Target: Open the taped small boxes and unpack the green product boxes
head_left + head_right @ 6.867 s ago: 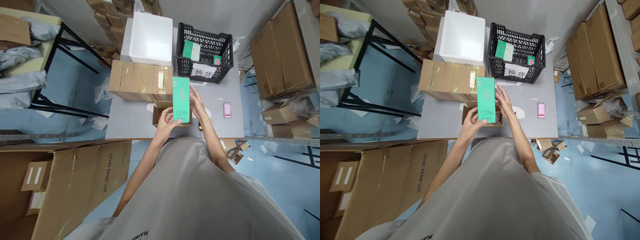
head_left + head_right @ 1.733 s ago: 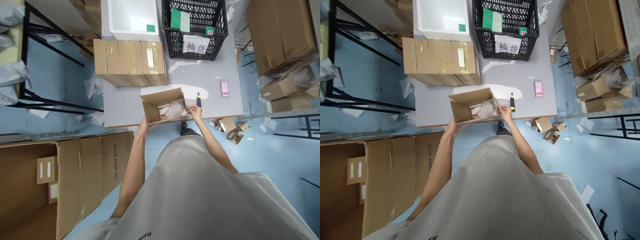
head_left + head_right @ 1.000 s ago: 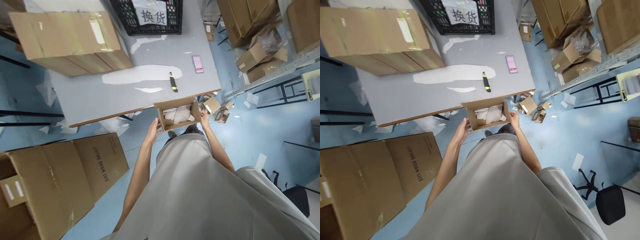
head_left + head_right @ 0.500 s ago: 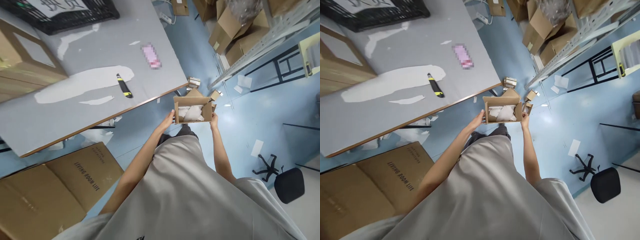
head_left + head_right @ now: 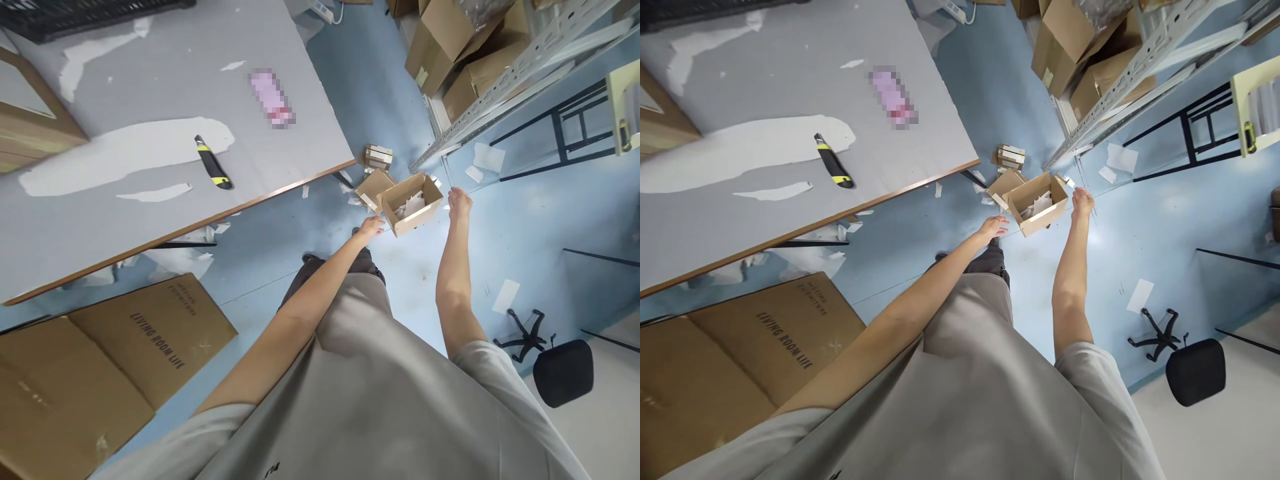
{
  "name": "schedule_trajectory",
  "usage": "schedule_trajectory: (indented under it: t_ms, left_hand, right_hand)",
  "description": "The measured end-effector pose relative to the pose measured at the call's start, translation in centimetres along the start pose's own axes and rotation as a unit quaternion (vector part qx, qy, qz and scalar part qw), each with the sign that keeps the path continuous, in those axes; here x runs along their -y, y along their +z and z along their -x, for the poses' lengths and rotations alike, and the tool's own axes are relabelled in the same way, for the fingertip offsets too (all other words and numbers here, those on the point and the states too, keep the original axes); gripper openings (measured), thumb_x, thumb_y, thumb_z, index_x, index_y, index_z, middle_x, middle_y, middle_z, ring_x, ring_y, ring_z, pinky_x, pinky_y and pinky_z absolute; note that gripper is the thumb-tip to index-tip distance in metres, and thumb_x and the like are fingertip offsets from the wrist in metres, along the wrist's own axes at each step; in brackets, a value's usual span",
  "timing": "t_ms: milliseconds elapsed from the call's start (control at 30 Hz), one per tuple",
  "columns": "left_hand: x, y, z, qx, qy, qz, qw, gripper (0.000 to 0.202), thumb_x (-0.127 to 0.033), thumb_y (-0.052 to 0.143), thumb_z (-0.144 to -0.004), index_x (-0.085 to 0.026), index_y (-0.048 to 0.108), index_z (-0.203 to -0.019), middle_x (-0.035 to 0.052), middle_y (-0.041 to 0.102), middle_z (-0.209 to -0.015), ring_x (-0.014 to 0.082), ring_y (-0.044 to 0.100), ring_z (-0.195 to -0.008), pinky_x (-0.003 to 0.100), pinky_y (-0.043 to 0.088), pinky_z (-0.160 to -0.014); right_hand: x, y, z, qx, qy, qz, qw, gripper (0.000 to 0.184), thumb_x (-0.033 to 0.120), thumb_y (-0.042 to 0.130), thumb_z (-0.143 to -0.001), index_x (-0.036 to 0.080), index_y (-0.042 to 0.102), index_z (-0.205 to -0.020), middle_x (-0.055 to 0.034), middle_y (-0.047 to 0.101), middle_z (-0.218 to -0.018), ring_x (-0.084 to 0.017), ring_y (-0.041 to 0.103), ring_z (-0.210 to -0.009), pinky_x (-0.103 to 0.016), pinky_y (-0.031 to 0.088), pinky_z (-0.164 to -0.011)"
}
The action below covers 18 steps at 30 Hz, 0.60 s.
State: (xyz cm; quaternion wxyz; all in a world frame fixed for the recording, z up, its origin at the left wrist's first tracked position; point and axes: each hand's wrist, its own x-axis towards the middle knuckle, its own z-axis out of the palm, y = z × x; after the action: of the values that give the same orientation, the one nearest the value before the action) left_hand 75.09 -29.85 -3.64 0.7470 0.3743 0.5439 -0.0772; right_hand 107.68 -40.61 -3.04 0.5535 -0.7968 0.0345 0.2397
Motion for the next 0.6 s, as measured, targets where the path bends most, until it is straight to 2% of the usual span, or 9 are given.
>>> schedule_trajectory:
  t_ms: [100,200,300,433,600]
  left_hand:
    - [0.2,-1.9,0.7,-0.012,0.009,0.012,1.0,0.048,-0.056,0.078,-0.108,-0.017,0.081,-0.137,0.0254,0.082,-0.154,0.0362,0.084,-0.131,0.048,0.066,-0.116]
    - [1.3,-5.5,3.0,-0.022,0.019,0.032,0.999,0.035,-0.044,0.082,-0.101,-0.018,0.083,-0.124,0.024,0.085,-0.148,0.0354,0.085,-0.128,0.049,0.064,-0.12]
    - [2.8,-10.0,6.0,-0.046,0.031,0.062,0.997,0.032,-0.038,0.082,-0.095,-0.018,0.083,-0.12,0.0236,0.085,-0.15,0.036,0.085,-0.132,0.05,0.061,-0.125]
    - [5.1,-16.1,9.9,-0.067,0.058,0.118,0.989,0.04,-0.043,0.082,-0.092,-0.019,0.083,-0.124,0.0219,0.084,-0.154,0.0359,0.084,-0.136,0.051,0.061,-0.128]
    - [7.6,-22.6,14.7,-0.105,0.122,0.21,0.964,0.049,-0.052,0.082,-0.092,-0.019,0.082,-0.129,0.0202,0.085,-0.153,0.0361,0.084,-0.138,0.052,0.061,-0.13]
  right_hand:
    - [-0.4,3.3,0.4,0.03,-0.006,0.0,1.0,0.013,0.031,0.072,-0.094,0.025,0.06,-0.092,-0.0131,0.085,-0.118,-0.02,0.084,-0.115,-0.037,0.068,-0.105]
    - [-1.4,6.3,3.7,0.094,-0.005,0.01,0.996,0.015,0.031,0.076,-0.091,0.025,0.063,-0.095,-0.013,0.087,-0.117,-0.02,0.085,-0.111,-0.034,0.069,-0.101]
    - [-2.3,8.9,8.6,0.144,0.019,0.007,0.989,0.018,0.035,0.079,-0.089,0.025,0.067,-0.098,-0.012,0.089,-0.118,-0.02,0.085,-0.11,-0.034,0.069,-0.101]
    - [-2.5,13.1,15.2,0.193,0.042,-0.016,0.98,0.02,0.033,0.086,-0.086,0.027,0.07,-0.096,-0.0067,0.09,-0.111,-0.019,0.086,-0.106,-0.034,0.068,-0.105]
    - [-1.2,21.0,24.6,0.302,0.022,-0.008,0.953,0.029,0.038,0.096,-0.081,0.028,0.073,-0.094,-0.0036,0.09,-0.106,-0.021,0.086,-0.104,-0.033,0.068,-0.1]
